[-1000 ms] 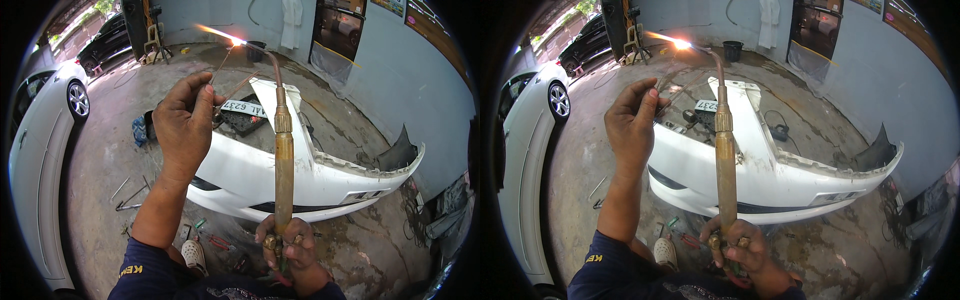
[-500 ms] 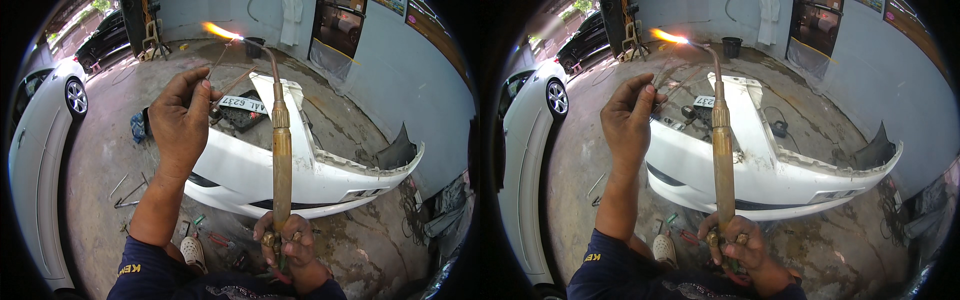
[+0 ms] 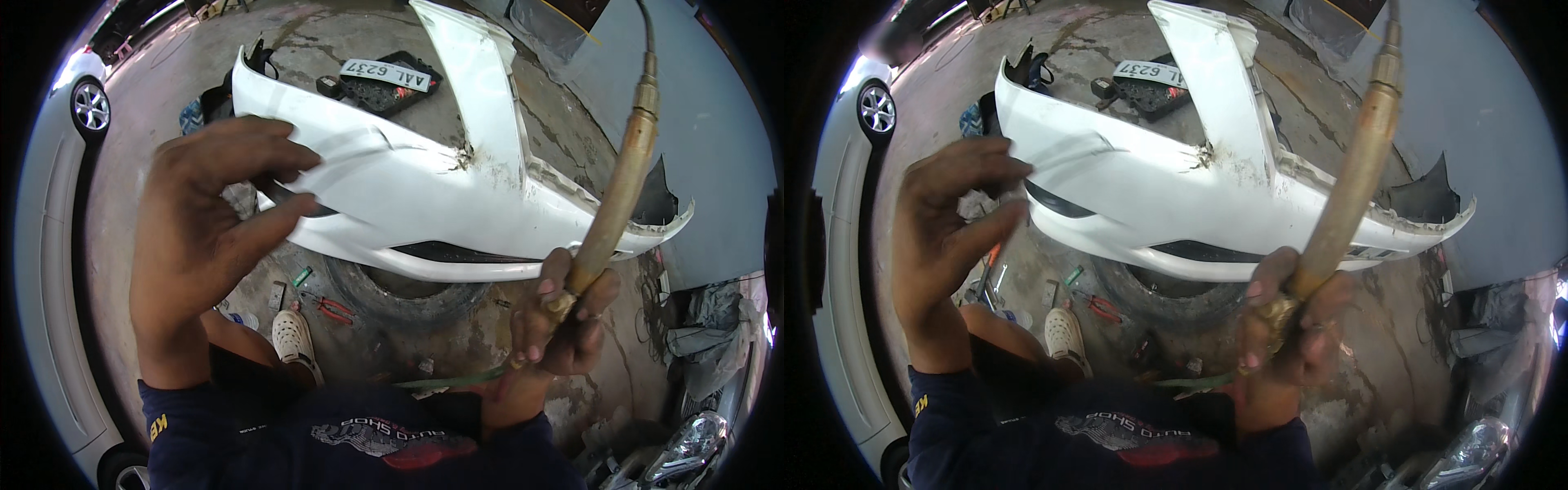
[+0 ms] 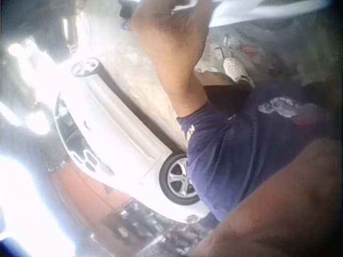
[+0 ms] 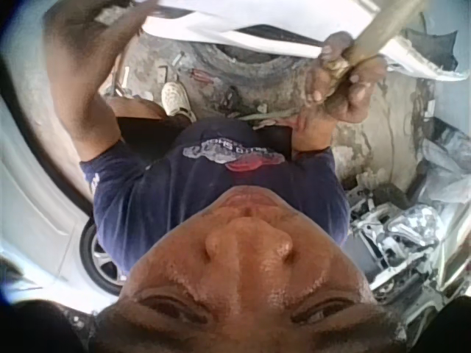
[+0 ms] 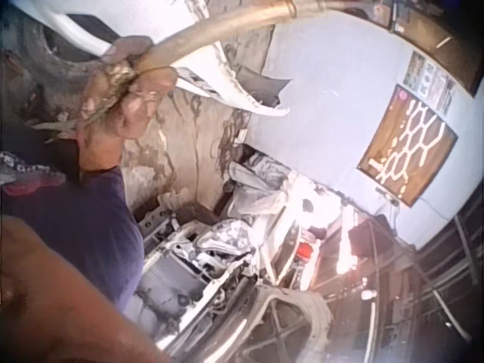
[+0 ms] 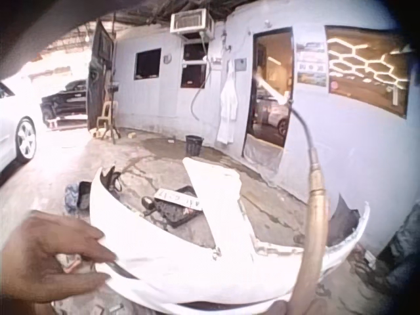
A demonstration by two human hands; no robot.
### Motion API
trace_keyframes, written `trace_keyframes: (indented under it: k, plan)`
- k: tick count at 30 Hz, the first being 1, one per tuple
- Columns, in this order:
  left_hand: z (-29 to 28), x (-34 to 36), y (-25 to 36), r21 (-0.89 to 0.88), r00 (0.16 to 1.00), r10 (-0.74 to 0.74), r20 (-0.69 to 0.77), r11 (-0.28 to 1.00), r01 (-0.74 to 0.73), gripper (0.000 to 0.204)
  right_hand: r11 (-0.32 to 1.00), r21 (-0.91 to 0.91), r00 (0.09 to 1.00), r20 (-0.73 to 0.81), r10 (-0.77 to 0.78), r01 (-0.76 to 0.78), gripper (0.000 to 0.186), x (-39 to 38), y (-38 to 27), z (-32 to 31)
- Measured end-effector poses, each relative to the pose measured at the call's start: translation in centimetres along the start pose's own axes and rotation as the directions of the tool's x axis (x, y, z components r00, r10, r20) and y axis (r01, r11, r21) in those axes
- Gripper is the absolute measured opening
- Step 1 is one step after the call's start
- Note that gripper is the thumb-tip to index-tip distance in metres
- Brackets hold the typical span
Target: The person uses a torch to heat a damaged white car bumper, then uses pliers and a hammer to straighten and mend a cracked section.
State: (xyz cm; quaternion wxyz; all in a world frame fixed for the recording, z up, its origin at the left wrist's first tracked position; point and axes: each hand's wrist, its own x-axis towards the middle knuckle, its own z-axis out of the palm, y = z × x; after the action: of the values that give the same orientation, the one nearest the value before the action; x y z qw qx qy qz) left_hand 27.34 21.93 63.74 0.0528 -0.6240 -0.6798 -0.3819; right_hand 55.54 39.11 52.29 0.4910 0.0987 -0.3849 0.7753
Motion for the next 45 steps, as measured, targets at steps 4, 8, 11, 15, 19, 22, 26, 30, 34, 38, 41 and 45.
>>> trace_keyframes:
  k: [4, 8, 11, 15, 19, 22, 26, 30, 34, 38, 41, 45]
  plan:
    - [0.8, 0.8, -1.3, 0.396, 0.967, 0.071, -0.244, 0.918, 0.032, 0.019, 0.996, 0.043, 0.993, 0.081, -0.085, 0.081, 0.029, 0.6, -0.6, -1.5]
    - [6.7, 0.4, -3.6, 0.503, 0.966, 0.164, -0.2, 0.864, -0.042, 0.025, 0.993, 0.082, 0.99, 0.107, -0.093, 0.084, 0.029, 1.0, -0.1, -0.8]
    - [11.7, 0.3, -3.4, 0.407, 0.962, 0.253, -0.104, 0.893, -0.19, 0.026, 0.991, 0.112, 0.988, 0.127, -0.086, 0.072, 0.029, 1.0, 0.4, -0.7]
    - [14.3, 1.0, -4.1, 0.427, 0.955, 0.257, -0.146, 0.887, -0.174, 0.024, 0.994, 0.102, 0.988, 0.146, -0.054, 0.039, 0.028, 0.5, 0.1, -0.4]
    - [15.4, 1.2, -5.2, 0.433, 0.929, 0.34, -0.144, 0.866, -0.25, 0.025, 0.999, -0.015, 0.961, 0.275, 0.035, -0.032, 0.023, 1.1, -0.7, -1.0]
    - [15.8, 0.9, -5.1, 0.444, 0.936, 0.321, -0.143, 0.866, -0.229, 0.024, 0.999, -0.022, 0.964, 0.263, 0.042, -0.037, 0.023, 1.0, -0.9, -1.2]
    - [16.3, 0.9, -5.1, 0.464, 0.945, 0.294, -0.143, 0.864, -0.199, 0.02, 0.999, -0.033, 0.972, 0.235, 0.032, -0.025, 0.024, 0.8, -1.2, -1.2]
    - [16.6, 0.8, -5.5, 0.486, 0.94, 0.304, -0.152, 0.852, -0.197, 0.02, 0.999, -0.051, 0.971, 0.238, 0.029, -0.017, 0.024, 0.8, -1.3, -1.3]
    - [16.7, 0.8, -5.7, 0.488, 0.944, 0.291, -0.156, 0.853, -0.182, 0.02, 0.999, -0.048, 0.962, 0.272, 0.033, -0.021, 0.024, 1.0, -1.2, -1.5]
    - [16.6, 0.7, -5.8, 0.491, 0.944, 0.289, -0.155, 0.852, -0.18, 0.019, 0.998, -0.06, 0.961, 0.276, 0.035, -0.019, 0.025, 1.1, -1.2, -1.8]
    - [17.1, 0.8, -6.0, 0.494, 0.938, 0.307, -0.163, 0.848, -0.191, 0.02, 0.997, -0.068, 0.964, 0.263, 0.04, -0.022, 0.026, 1.1, -1.2, -1.7]
    - [17.0, 0.8, -5.8, 0.482, 0.946, 0.285, -0.152, 0.857, -0.181, 0.02, 0.997, -0.065, 0.963, 0.265, 0.048, -0.032, 0.026, 1.2, -1.2, -1.7]
